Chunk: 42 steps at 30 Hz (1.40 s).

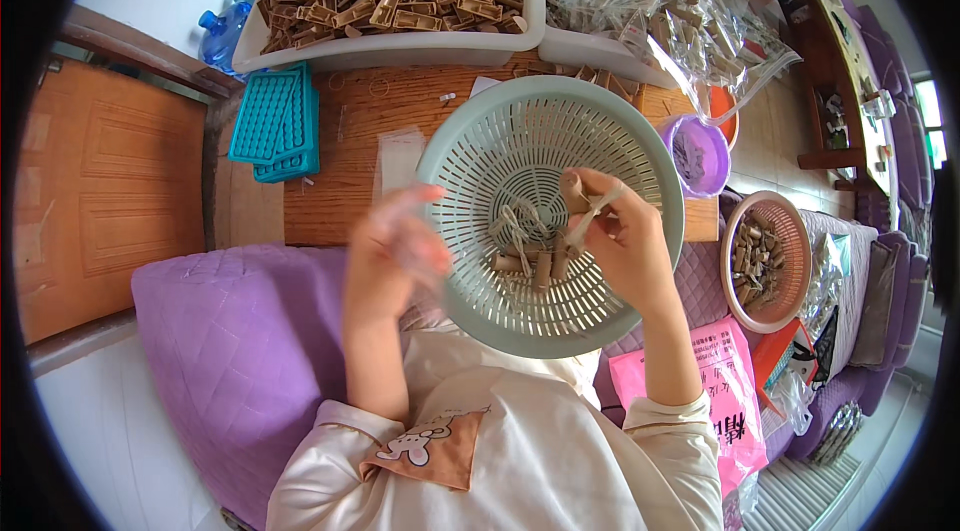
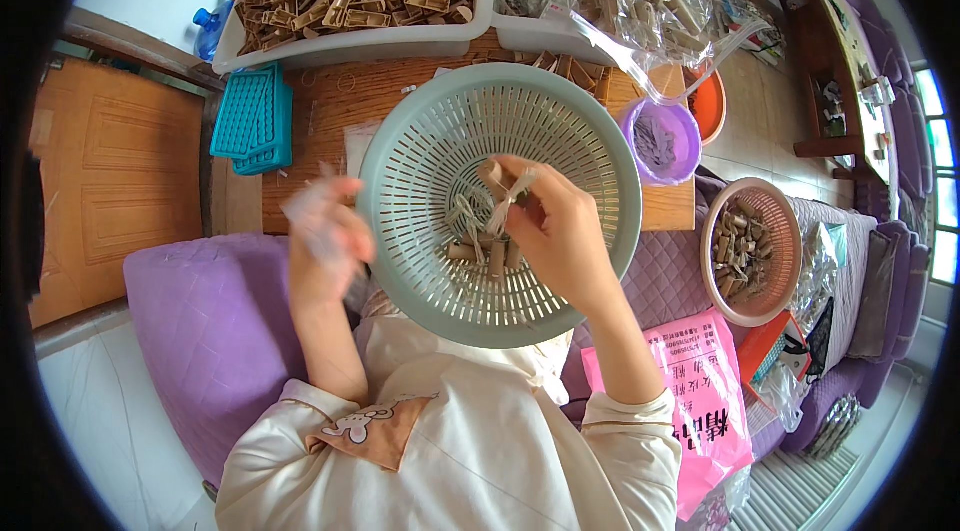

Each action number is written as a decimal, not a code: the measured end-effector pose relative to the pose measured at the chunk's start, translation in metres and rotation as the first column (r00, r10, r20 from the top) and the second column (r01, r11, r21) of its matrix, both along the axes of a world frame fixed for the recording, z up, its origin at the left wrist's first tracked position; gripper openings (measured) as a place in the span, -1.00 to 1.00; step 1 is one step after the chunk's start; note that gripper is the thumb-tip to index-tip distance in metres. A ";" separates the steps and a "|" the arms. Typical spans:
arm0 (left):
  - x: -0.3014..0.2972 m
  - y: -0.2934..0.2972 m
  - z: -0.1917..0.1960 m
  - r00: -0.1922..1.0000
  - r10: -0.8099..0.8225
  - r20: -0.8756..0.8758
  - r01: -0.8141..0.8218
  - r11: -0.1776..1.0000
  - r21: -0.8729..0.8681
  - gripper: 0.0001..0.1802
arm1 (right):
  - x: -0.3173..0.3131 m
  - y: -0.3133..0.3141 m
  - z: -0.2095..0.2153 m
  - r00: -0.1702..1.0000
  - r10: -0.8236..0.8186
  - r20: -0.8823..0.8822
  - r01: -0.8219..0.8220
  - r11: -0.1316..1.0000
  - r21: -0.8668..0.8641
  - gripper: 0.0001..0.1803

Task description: The person puts small plastic clips into individual plastic bags by hand, then places the filled bags into a basket.

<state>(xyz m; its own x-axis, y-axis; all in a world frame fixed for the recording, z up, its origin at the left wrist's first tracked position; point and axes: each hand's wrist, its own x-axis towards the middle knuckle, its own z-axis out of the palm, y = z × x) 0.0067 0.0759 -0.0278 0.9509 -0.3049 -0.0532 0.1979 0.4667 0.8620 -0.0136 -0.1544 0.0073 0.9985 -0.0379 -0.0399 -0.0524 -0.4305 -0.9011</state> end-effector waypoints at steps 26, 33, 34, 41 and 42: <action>-0.030 -0.069 0.008 0.352 -0.221 0.910 -0.547 0.740 0.391 -0.75 | -0.034 0.024 -0.014 0.990 -0.109 -0.085 0.112 0.282 0.953 -0.70; -0.028 -0.066 0.011 0.306 -0.248 0.919 -0.627 0.674 0.391 -0.76 | -0.036 0.025 -0.014 0.968 -0.006 -0.250 0.243 0.260 0.935 -0.67; -0.027 -0.066 0.011 0.313 -0.249 0.916 -0.644 0.653 0.398 -0.77 | -0.036 0.027 -0.013 0.964 0.016 -0.267 0.248 0.324 0.913 -0.59; -0.026 -0.062 0.011 0.434 -0.460 0.774 -0.449 0.635 0.629 -0.69 | -0.035 0.032 -0.016 0.969 0.045 -0.244 0.217 0.324 0.921 -0.65; -0.027 -0.064 0.009 0.477 -0.439 0.762 -0.381 0.678 0.629 -0.66 | -0.035 0.032 -0.017 0.970 0.033 -0.241 0.218 0.316 0.923 -0.66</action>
